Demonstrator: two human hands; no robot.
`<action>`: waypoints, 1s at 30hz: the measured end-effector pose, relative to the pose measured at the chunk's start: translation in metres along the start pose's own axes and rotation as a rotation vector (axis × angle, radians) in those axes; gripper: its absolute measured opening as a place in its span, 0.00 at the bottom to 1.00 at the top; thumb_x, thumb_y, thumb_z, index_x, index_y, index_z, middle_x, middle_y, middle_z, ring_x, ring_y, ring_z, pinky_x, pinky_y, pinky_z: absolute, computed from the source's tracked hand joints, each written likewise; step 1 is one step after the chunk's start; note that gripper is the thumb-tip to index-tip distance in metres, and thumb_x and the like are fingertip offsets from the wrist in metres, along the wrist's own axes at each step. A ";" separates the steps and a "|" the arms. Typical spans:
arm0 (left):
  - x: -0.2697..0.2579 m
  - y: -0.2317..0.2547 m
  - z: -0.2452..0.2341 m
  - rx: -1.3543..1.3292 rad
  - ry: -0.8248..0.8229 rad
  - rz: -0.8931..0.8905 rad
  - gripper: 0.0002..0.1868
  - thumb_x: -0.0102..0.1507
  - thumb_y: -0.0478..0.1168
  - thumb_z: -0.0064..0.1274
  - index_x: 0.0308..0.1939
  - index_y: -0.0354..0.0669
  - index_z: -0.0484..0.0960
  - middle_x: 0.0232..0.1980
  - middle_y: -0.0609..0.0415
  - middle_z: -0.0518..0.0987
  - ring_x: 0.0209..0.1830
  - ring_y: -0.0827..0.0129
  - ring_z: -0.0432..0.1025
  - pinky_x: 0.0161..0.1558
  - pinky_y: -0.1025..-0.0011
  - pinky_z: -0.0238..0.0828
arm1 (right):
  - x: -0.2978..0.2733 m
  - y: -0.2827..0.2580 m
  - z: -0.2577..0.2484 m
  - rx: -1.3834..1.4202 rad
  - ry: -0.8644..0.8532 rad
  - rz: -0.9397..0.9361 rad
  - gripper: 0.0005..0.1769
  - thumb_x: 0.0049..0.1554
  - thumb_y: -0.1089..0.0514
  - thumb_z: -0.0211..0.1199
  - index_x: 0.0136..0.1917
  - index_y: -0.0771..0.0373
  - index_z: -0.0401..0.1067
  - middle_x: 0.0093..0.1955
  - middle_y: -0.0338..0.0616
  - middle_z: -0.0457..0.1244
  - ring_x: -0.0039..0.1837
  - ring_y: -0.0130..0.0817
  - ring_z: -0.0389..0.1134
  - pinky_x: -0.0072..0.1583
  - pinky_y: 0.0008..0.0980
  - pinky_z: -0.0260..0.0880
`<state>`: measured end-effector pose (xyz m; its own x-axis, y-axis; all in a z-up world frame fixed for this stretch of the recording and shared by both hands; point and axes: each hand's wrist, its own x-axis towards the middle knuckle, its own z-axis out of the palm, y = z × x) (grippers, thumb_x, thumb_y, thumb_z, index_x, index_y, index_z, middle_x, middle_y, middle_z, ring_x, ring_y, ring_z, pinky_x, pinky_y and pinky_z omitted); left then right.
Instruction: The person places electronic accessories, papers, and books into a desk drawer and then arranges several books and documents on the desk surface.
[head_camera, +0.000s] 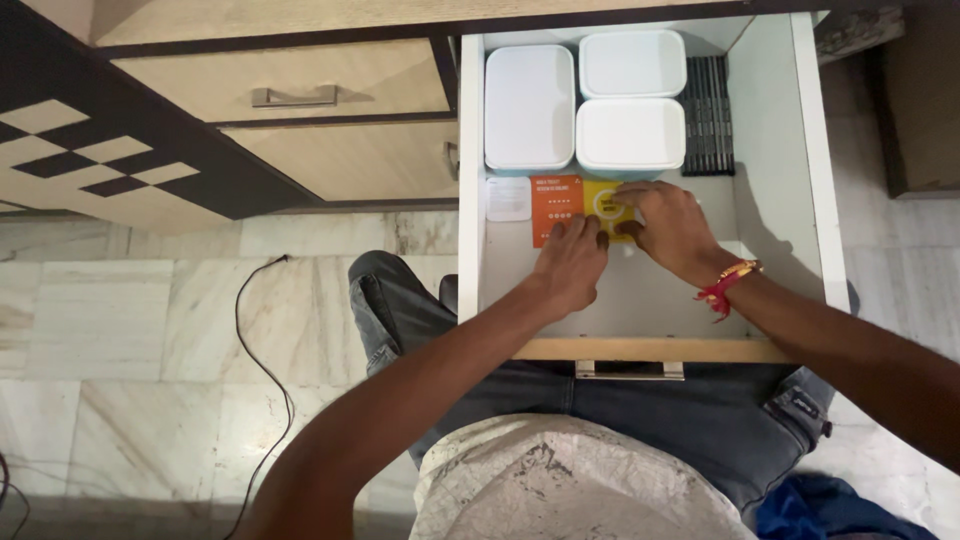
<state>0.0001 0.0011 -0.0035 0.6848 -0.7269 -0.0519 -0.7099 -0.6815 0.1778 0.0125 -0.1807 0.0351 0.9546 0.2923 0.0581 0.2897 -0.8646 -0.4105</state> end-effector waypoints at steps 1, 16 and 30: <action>0.000 0.000 0.001 -0.003 -0.002 -0.004 0.28 0.48 0.36 0.64 0.51 0.28 0.79 0.56 0.39 0.71 0.62 0.49 0.63 0.58 0.55 0.64 | -0.001 0.000 0.000 -0.007 0.011 -0.018 0.25 0.45 0.67 0.71 0.58 0.65 0.78 0.63 0.51 0.68 0.61 0.53 0.69 0.63 0.45 0.70; 0.000 -0.003 -0.002 0.013 -0.075 -0.027 0.29 0.50 0.41 0.65 0.51 0.27 0.79 0.56 0.39 0.72 0.61 0.50 0.63 0.57 0.56 0.66 | 0.000 -0.003 0.001 -0.028 0.016 -0.030 0.24 0.45 0.67 0.71 0.57 0.65 0.78 0.62 0.50 0.69 0.62 0.51 0.69 0.63 0.45 0.70; 0.001 -0.003 0.000 -0.014 -0.075 -0.032 0.28 0.50 0.38 0.63 0.52 0.28 0.78 0.56 0.39 0.72 0.61 0.51 0.64 0.58 0.57 0.66 | 0.002 -0.006 -0.002 0.000 -0.004 0.030 0.23 0.47 0.67 0.70 0.58 0.64 0.78 0.62 0.48 0.69 0.61 0.51 0.70 0.62 0.45 0.71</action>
<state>0.0029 0.0022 -0.0037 0.6922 -0.7098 -0.1309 -0.6853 -0.7032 0.1891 0.0128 -0.1753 0.0398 0.9626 0.2677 0.0420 0.2608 -0.8732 -0.4118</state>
